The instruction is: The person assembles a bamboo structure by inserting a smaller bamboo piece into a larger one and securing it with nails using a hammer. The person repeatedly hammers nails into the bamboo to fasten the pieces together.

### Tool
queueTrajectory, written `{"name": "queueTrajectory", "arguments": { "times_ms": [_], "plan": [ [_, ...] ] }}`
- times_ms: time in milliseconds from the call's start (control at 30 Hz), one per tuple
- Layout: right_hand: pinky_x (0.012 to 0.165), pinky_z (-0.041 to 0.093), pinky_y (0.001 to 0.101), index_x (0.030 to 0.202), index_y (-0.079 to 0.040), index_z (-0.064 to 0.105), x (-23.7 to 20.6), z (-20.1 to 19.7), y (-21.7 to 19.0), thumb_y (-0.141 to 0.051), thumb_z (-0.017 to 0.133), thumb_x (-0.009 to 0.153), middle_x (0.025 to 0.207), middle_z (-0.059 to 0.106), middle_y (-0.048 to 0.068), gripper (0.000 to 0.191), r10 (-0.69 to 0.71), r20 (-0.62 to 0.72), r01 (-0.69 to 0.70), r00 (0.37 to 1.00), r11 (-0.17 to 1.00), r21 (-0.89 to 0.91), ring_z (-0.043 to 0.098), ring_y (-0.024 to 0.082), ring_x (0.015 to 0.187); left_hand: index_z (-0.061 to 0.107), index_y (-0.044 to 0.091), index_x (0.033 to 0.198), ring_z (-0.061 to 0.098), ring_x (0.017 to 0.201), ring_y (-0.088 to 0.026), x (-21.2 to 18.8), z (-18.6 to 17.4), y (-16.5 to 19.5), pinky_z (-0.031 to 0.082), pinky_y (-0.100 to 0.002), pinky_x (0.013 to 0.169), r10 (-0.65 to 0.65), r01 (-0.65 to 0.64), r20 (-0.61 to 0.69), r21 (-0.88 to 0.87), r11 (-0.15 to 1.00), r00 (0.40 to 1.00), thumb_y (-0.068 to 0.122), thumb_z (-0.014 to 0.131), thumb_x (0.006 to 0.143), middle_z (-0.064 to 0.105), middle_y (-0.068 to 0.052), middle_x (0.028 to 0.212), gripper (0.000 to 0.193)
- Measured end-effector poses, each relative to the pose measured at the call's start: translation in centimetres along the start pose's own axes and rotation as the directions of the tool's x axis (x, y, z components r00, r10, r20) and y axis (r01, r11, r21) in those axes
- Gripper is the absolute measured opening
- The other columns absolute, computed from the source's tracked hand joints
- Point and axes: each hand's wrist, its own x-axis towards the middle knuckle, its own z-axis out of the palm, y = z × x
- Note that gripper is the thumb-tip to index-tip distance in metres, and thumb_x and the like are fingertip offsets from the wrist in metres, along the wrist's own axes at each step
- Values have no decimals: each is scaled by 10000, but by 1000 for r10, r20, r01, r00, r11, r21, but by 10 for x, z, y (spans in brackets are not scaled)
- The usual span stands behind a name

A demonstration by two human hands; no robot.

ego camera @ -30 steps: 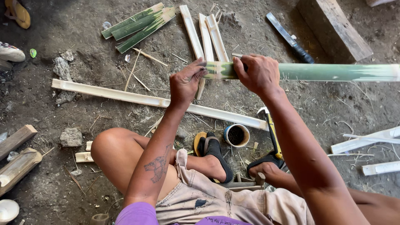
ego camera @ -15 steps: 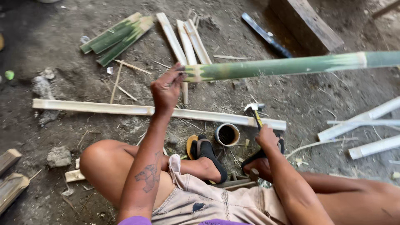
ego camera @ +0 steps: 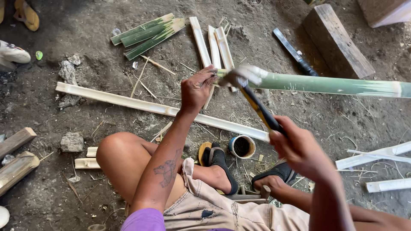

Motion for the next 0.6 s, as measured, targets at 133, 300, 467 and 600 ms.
{"name": "queueTrajectory", "arguments": {
  "times_ms": [133, 300, 467, 600],
  "plan": [
    [503, 440, 428, 1124, -35, 570, 11, 29, -10, -262, 527, 1023, 615, 583, 143, 252, -115, -189, 68, 975, 969, -238, 562, 284, 502, 772, 57, 958, 735, 1126, -246, 2, 0, 0, 618, -299, 847, -43, 43, 0, 2, 999, 999, 111, 752, 921, 762, -133, 1123, 69],
    [537, 454, 486, 1091, -30, 561, 19, 35, -10, -254, 518, 1036, 639, 602, 178, 235, -209, -248, 116, 946, 933, -341, 634, 385, 561, 773, 56, 957, 737, 1139, -247, -3, 4, 0, 612, -312, 885, 31, -31, -21, -7, 999, 999, 121, 754, 943, 782, -121, 1086, 69],
    [562, 440, 524, 1000, -10, 542, 26, 27, -44, -243, 543, 1058, 647, 600, 208, 241, -117, -228, 13, 967, 911, -411, 607, 436, 594, 757, 46, 938, 738, 1118, -254, -6, 8, -5, 635, -300, 842, 3, -3, -31, 10, 1000, 1000, 117, 750, 939, 771, -146, 1089, 71],
    [500, 472, 477, 1019, -22, 538, 9, 24, -63, -252, 500, 1032, 618, 599, 187, 234, -231, -330, 143, 915, 952, -271, 603, 354, 529, 766, 51, 938, 742, 1138, -257, -3, 9, -8, 611, -317, 900, 78, -77, -40, 18, 997, 996, 122, 753, 971, 786, -128, 1054, 79]
  ]
}}
